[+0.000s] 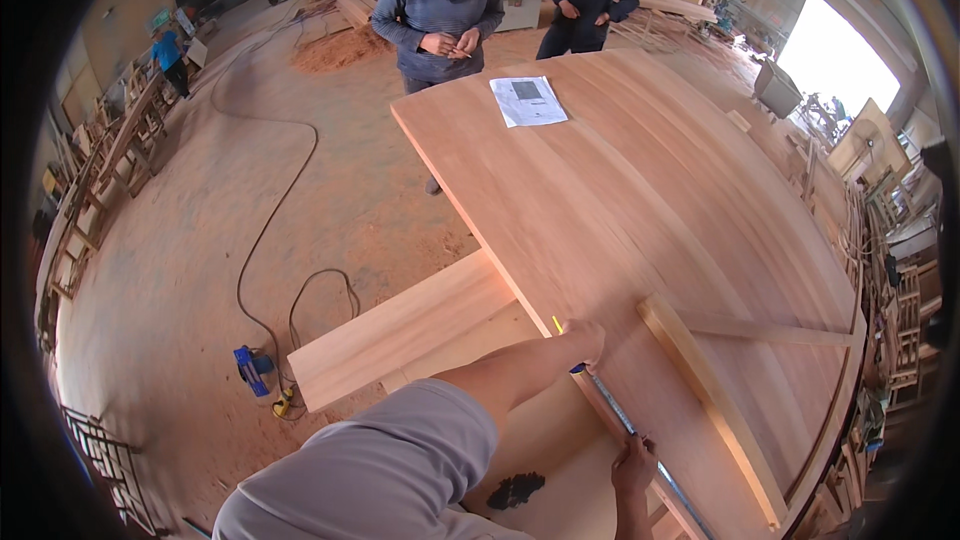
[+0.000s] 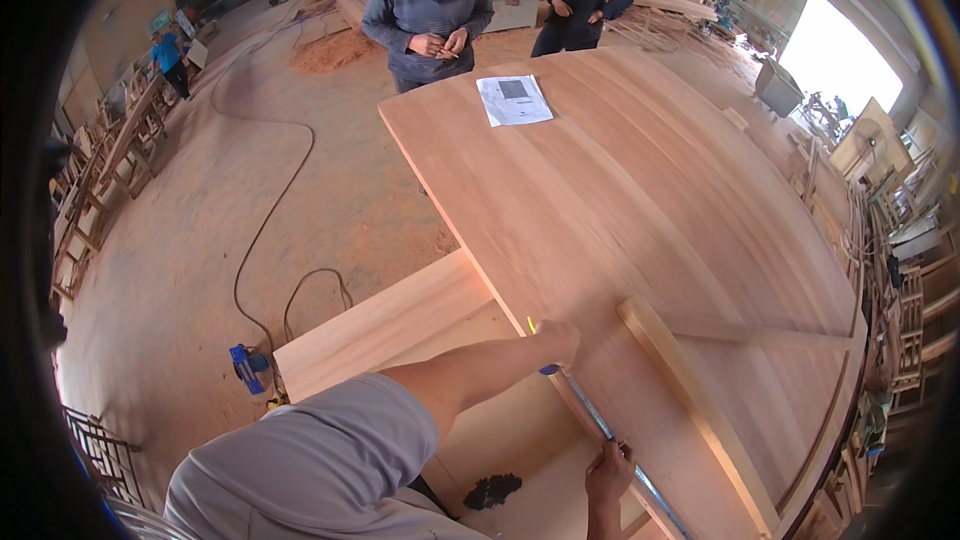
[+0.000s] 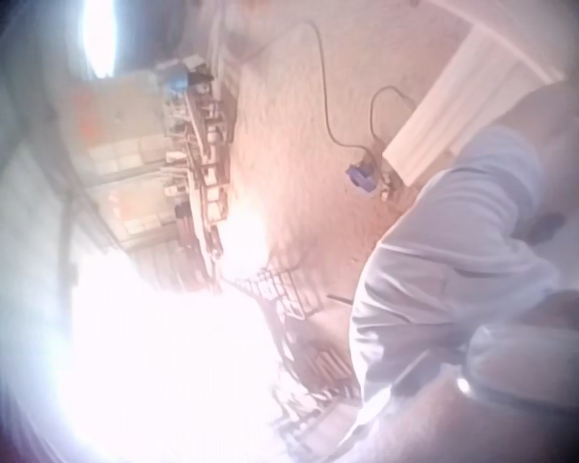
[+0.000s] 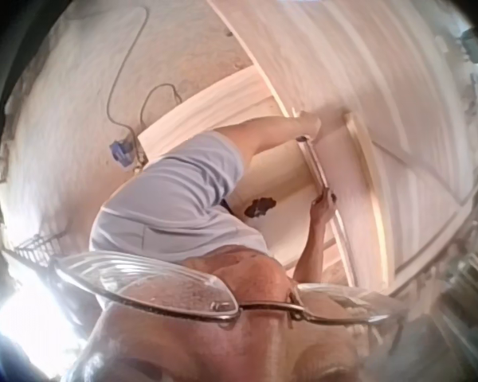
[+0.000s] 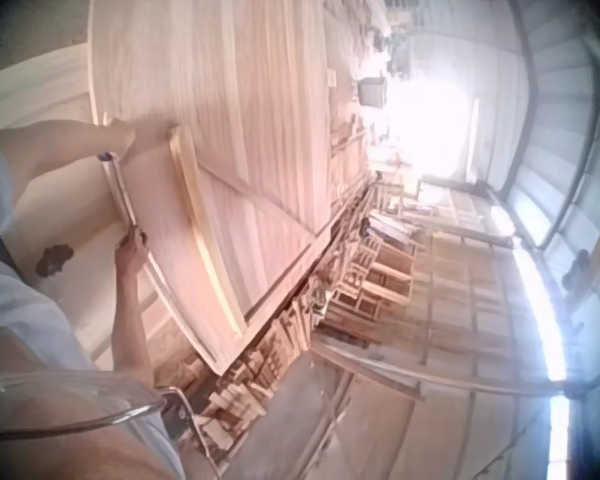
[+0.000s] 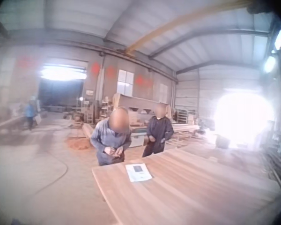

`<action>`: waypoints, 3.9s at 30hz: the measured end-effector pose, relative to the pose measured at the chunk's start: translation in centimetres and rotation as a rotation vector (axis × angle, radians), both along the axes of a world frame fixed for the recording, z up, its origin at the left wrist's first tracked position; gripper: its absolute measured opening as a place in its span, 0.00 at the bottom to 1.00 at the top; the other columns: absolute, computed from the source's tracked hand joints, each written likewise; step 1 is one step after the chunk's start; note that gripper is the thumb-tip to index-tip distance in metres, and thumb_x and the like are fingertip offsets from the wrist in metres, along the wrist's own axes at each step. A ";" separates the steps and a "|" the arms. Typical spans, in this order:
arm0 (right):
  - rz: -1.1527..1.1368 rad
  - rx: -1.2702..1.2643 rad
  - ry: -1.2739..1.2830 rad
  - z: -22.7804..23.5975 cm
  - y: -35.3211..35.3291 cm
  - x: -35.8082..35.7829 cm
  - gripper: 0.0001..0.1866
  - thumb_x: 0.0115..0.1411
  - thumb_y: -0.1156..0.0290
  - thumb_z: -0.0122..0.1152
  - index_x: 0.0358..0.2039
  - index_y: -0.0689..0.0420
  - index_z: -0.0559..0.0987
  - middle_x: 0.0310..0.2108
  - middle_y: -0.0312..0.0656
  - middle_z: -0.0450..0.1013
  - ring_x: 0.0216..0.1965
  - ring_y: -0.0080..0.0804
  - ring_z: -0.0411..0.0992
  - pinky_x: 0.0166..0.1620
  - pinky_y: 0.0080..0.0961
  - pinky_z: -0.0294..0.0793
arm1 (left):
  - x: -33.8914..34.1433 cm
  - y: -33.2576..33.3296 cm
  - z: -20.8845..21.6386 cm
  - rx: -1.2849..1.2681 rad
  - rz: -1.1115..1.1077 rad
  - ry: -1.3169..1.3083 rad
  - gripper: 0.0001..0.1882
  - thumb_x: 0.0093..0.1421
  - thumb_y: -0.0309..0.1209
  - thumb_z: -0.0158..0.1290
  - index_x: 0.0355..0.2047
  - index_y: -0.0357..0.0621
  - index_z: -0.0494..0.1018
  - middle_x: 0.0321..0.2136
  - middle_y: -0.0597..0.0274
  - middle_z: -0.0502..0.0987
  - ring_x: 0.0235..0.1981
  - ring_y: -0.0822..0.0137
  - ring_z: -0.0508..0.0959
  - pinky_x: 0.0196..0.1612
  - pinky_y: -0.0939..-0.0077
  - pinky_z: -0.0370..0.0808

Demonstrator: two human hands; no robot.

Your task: The person measures a large curved wooden panel using a tape measure and marks several points with a pencil. The person repeatedly repositions the tape measure along the panel's edge and surface to record measurements.

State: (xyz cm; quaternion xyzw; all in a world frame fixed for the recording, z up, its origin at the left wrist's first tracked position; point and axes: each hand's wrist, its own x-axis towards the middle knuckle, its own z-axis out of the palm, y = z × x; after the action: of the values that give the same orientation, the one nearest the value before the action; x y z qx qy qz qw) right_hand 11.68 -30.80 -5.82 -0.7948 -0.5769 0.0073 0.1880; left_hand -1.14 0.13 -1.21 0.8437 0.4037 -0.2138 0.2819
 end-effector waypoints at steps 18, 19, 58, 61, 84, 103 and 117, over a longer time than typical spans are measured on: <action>-0.117 0.090 -0.024 -1.0 -0.6 1.0 0.18 0.47 0.76 0.62 0.41 0.61 0.77 0.48 0.49 0.78 0.52 0.49 0.72 0.53 0.43 0.74 | 1.5 1.5 -2.7 0.029 -0.138 -0.208 0.23 0.40 0.46 0.72 0.35 0.47 0.85 0.33 0.56 0.85 0.35 0.59 0.84 0.40 0.64 0.77; -0.125 0.084 -0.018 -1.1 -1.0 0.6 0.19 0.46 0.75 0.62 0.41 0.62 0.77 0.48 0.50 0.77 0.53 0.48 0.72 0.55 0.43 0.73 | 1.9 0.3 -1.8 -0.012 -0.136 -0.199 0.23 0.40 0.46 0.72 0.34 0.45 0.85 0.33 0.53 0.85 0.36 0.58 0.84 0.40 0.62 0.77; -0.851 -0.022 -0.319 -2.9 -49.8 32.0 0.09 0.60 0.73 0.62 0.42 0.53 0.82 0.48 0.44 0.79 0.51 0.47 0.76 0.51 0.40 0.78 | 1.2 2.7 -4.6 -0.100 0.058 -0.084 0.15 0.47 0.30 0.68 0.16 0.41 0.71 0.15 0.67 0.71 0.14 0.74 0.69 0.19 0.75 0.68; -0.851 -0.005 -0.310 -2.8 -50.0 32.0 0.09 0.60 0.72 0.62 0.42 0.53 0.82 0.48 0.44 0.80 0.51 0.47 0.76 0.51 0.40 0.78 | 0.7 3.4 -4.9 -0.064 0.051 -0.095 0.13 0.47 0.29 0.67 0.16 0.42 0.73 0.14 0.68 0.72 0.15 0.75 0.70 0.19 0.76 0.67; -0.604 -0.156 -0.310 -4.2 -55.6 34.1 0.20 0.64 0.78 0.54 0.56 0.55 0.79 0.56 0.46 0.75 0.58 0.48 0.72 0.60 0.36 0.73 | 4.2 0.8 -3.1 -0.091 0.002 0.046 0.13 0.52 0.36 0.69 0.24 0.40 0.80 0.20 0.67 0.78 0.21 0.75 0.74 0.25 0.73 0.72; -1.255 0.115 -0.215 -3.7 -53.8 34.6 0.18 0.57 0.68 0.70 0.48 0.53 0.81 0.41 0.47 0.81 0.42 0.46 0.79 0.44 0.37 0.78 | -1.8 5.1 -6.5 -0.133 0.049 -0.108 0.08 0.48 0.28 0.64 0.19 0.41 0.75 0.16 0.71 0.72 0.17 0.77 0.70 0.21 0.76 0.66; -1.155 0.157 -0.242 -5.2 -55.8 35.7 0.10 0.55 0.73 0.68 0.39 0.50 0.84 0.33 0.47 0.78 0.38 0.48 0.77 0.41 0.39 0.76 | -0.8 4.9 -6.2 -0.035 0.062 -0.065 0.13 0.49 0.30 0.66 0.22 0.42 0.70 0.18 0.68 0.70 0.16 0.74 0.70 0.22 0.75 0.69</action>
State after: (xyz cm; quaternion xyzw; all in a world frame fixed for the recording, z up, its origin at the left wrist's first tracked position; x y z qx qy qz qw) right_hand 47.42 -86.58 -11.06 -0.9589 -0.0673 -0.2296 0.1525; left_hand -1.96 5.01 -7.37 0.8321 0.4167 -0.1845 0.3162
